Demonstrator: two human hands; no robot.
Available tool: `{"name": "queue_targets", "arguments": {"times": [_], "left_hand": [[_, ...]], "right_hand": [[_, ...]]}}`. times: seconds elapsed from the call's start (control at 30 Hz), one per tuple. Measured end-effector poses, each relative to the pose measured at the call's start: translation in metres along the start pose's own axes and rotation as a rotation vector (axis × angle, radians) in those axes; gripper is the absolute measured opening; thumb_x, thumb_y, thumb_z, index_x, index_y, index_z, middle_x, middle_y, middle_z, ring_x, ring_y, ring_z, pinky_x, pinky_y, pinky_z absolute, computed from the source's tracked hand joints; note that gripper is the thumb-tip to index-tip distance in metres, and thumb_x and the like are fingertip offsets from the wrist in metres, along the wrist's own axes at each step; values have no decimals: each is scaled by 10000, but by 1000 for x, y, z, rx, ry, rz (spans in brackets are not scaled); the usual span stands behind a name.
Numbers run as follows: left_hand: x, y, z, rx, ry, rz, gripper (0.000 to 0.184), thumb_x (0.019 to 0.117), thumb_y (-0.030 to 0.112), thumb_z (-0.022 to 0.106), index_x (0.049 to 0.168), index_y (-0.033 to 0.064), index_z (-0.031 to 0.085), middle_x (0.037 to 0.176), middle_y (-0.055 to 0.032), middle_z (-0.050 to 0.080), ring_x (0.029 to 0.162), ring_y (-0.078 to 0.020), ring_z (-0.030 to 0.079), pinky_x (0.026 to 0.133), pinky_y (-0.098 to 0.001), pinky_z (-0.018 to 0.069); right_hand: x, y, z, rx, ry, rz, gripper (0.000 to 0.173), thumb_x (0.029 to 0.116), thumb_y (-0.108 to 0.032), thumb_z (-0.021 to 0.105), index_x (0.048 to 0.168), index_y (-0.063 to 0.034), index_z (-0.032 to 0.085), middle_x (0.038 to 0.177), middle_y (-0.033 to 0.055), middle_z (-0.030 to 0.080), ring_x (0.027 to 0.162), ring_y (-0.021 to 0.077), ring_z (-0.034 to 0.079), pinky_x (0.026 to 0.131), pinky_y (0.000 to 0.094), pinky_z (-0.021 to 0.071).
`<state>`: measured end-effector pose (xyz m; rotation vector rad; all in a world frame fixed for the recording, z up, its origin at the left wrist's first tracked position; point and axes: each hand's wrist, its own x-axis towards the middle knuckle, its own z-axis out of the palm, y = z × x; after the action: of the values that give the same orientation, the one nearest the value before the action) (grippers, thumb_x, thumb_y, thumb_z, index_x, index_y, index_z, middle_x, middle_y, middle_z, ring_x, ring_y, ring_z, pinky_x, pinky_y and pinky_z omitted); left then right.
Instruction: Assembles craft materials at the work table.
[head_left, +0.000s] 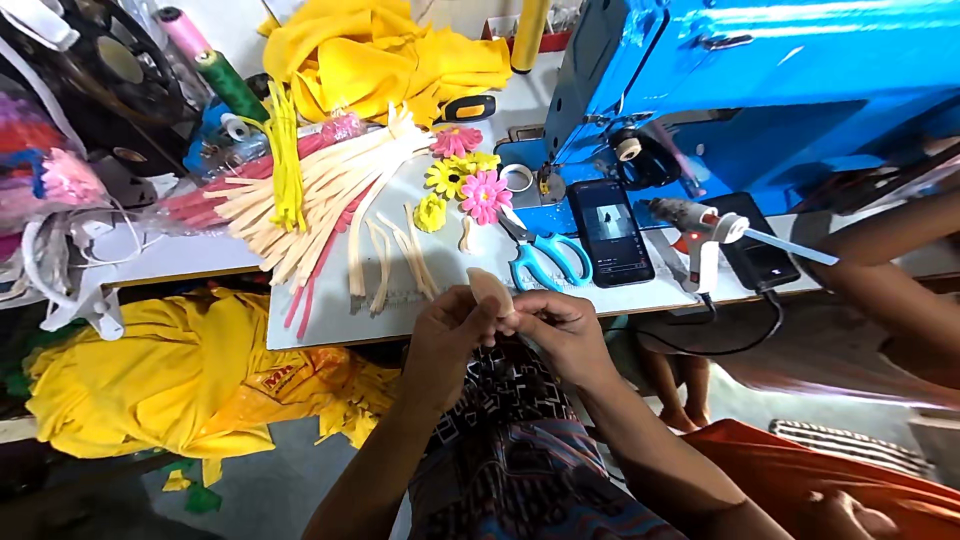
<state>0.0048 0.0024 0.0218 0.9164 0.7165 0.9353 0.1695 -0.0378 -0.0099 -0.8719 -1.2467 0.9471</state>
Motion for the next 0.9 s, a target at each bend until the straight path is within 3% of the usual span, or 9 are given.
{"name": "queue_targets", "arguments": {"times": [0.13,0.23,0.33,0.43,0.53,0.6,0.8,0.9], "left_hand": [[-1,0,-2,42,110,36,127,925,-32,655,952,70,726,828,1,702,702,-48,639,690,-195,557],[-2,0,-8,161,94,66,121,892,-30,693,955,63,737,852,0,720,727,-49,654,699,-204,564],[-2,1,-4,192,100,41,113,900,-48,693,952,47,722,854,2,720,718,-53,672,686,-209,584],[-1,1,2,119,125,-18,116,919,-72,664,932,34,710,834,-5,719,718,-66,695,723,-226,611],[3,-4,-1,-19,57,-89,136,971,-46,593,939,39,694,808,-17,716,722,-69,692,753,-233,603],[4,-5,-3,-79,37,-122,168,995,-35,555,932,39,692,802,-23,708,722,-70,686,755,-231,598],[7,-6,-2,-78,132,-98,159,1009,8,556,950,49,698,807,-18,690,704,-56,647,714,-202,562],[8,-12,0,-70,170,-54,165,988,11,591,882,70,702,764,-6,655,651,-42,582,657,-182,516]], "right_hand": [[-1,2,4,-136,56,25,82,939,-102,716,984,-104,784,1016,-44,707,931,23,665,822,200,582],[-2,-1,3,-175,68,56,120,938,-110,716,1034,-87,785,974,-54,666,834,-10,617,741,149,547],[0,-6,3,-150,97,121,96,932,-66,695,1006,-88,753,860,-71,691,731,-12,623,681,159,542],[3,-11,5,60,117,271,99,946,-48,650,935,-117,720,759,-61,683,688,18,638,692,199,557],[7,-11,4,398,88,454,159,985,-62,585,906,-109,714,765,-7,688,687,47,655,709,220,575],[8,-10,3,478,85,504,178,995,-69,563,900,-95,711,778,15,691,690,59,659,704,224,577],[3,-9,12,17,126,281,99,922,-34,690,995,-99,707,818,-44,701,740,31,659,722,206,569],[2,-7,15,-4,149,274,83,929,-32,687,995,-82,697,792,-34,695,695,31,651,677,193,564]]}}
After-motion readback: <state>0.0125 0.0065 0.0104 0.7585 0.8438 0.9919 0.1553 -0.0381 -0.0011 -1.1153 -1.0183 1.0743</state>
